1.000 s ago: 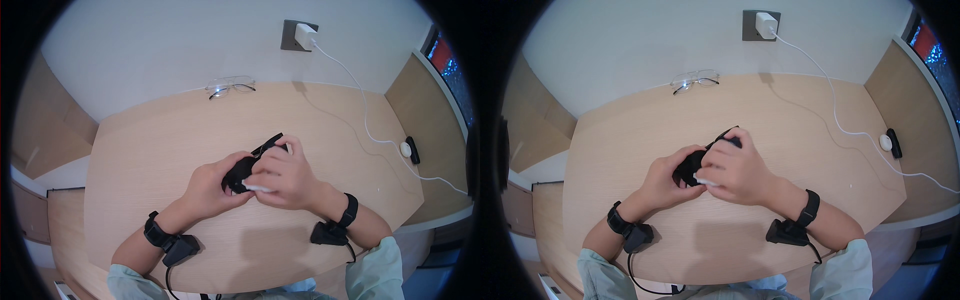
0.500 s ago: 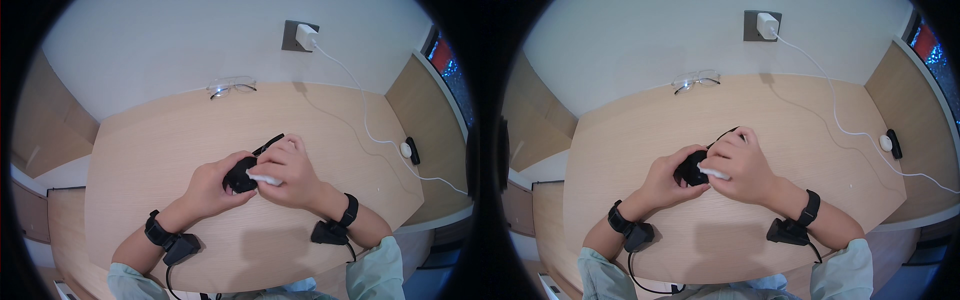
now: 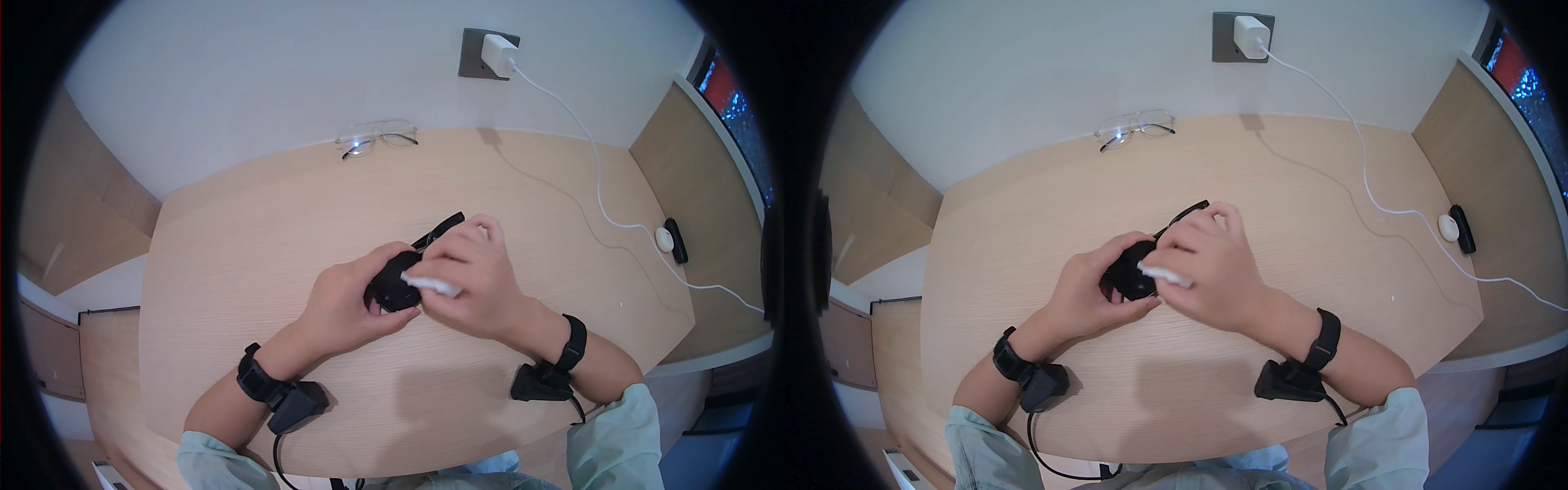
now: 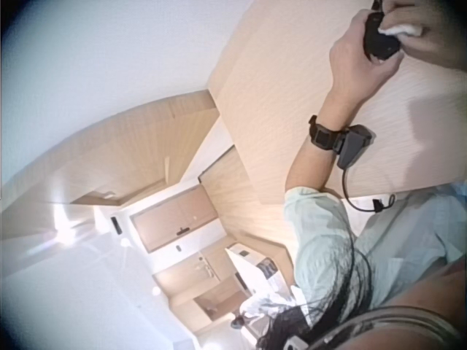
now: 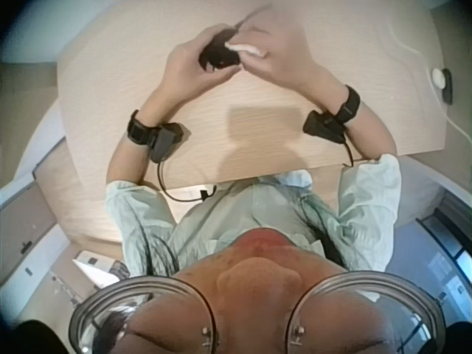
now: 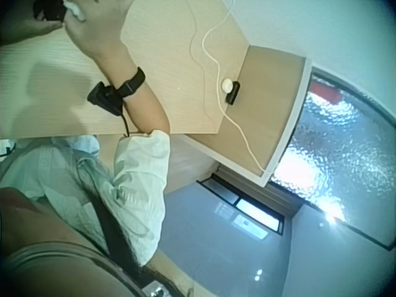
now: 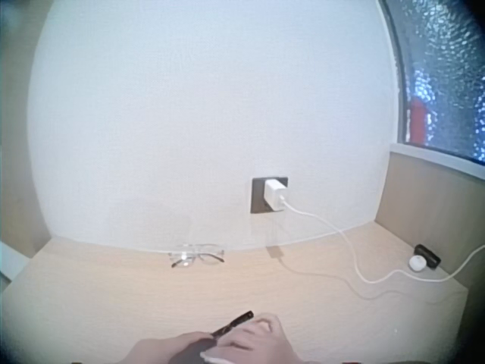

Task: The person wipes the lenses and frame of a pair of sunglasses with a cloth while sitting at a desk.

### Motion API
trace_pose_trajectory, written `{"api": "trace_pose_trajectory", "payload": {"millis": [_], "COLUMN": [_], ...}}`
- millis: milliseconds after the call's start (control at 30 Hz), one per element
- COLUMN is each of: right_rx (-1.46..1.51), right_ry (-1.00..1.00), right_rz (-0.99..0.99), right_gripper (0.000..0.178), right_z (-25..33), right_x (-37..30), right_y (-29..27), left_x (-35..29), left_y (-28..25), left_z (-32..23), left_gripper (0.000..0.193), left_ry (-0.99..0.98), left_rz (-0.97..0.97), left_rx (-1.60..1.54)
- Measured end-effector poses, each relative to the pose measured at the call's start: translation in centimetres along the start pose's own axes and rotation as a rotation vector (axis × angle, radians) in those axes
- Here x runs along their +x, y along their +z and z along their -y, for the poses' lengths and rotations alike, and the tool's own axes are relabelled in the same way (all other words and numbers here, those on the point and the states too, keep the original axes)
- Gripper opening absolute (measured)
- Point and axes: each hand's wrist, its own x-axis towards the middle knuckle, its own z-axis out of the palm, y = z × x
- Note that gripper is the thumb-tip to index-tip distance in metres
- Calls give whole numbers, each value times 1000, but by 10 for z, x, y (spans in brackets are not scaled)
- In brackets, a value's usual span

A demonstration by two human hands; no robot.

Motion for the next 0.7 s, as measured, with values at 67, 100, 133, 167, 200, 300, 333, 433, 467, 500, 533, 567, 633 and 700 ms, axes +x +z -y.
{"api": "trace_pose_trajectory", "payload": {"millis": [67,100,133,167,200,300,333,433,467,500,533,567,633,700], "right_rx": [3,7,8,22,37,66,66,87,91,96,100,110,121,131], "right_ry": [80,162,160,154,147,152,152,110,63,16,21,-35,-89,-151], "right_rz": [-29,-58,-57,-52,-48,-18,-18,6,17,28,28,50,70,144], "right_gripper": [17,17,17,17,17,17,17,17,17,17,17,17,17,17], "right_z": [-4,-5,-4,-4,-3,-3,-2,-1,0,1,1,1,1,2], "right_x": [-1,-1,0,0,1,0,0,0,0,0,-1,-1,-2,-2], "right_y": [2,2,3,3,3,2,2,1,1,1,3,4,4,3], "left_x": [-1,-1,-1,-2,-2,-1,-1,-1,-1,-1,-1,-1,-2,-2], "left_y": [-1,-1,-1,-1,-2,-2,-2,-1,0,0,0,0,2,1], "left_z": [0,0,1,1,0,-1,-1,-2,-2,-2,-1,0,0,0], "left_gripper": [73,73,73,73,73,71,71,71,71,71,71,72,68,63], "left_ry": [-28,-27,-16,-5,-6,-16,-17,-11,-4,-8,-21,-35,-32,-26], "left_rz": [32,30,22,13,11,18,23,17,6,9,12,14,-5,-27], "left_rx": [-3,-3,-7,-11,-10,-10,-6,-7,-10,-12,-15,-19,-25,-30]}}
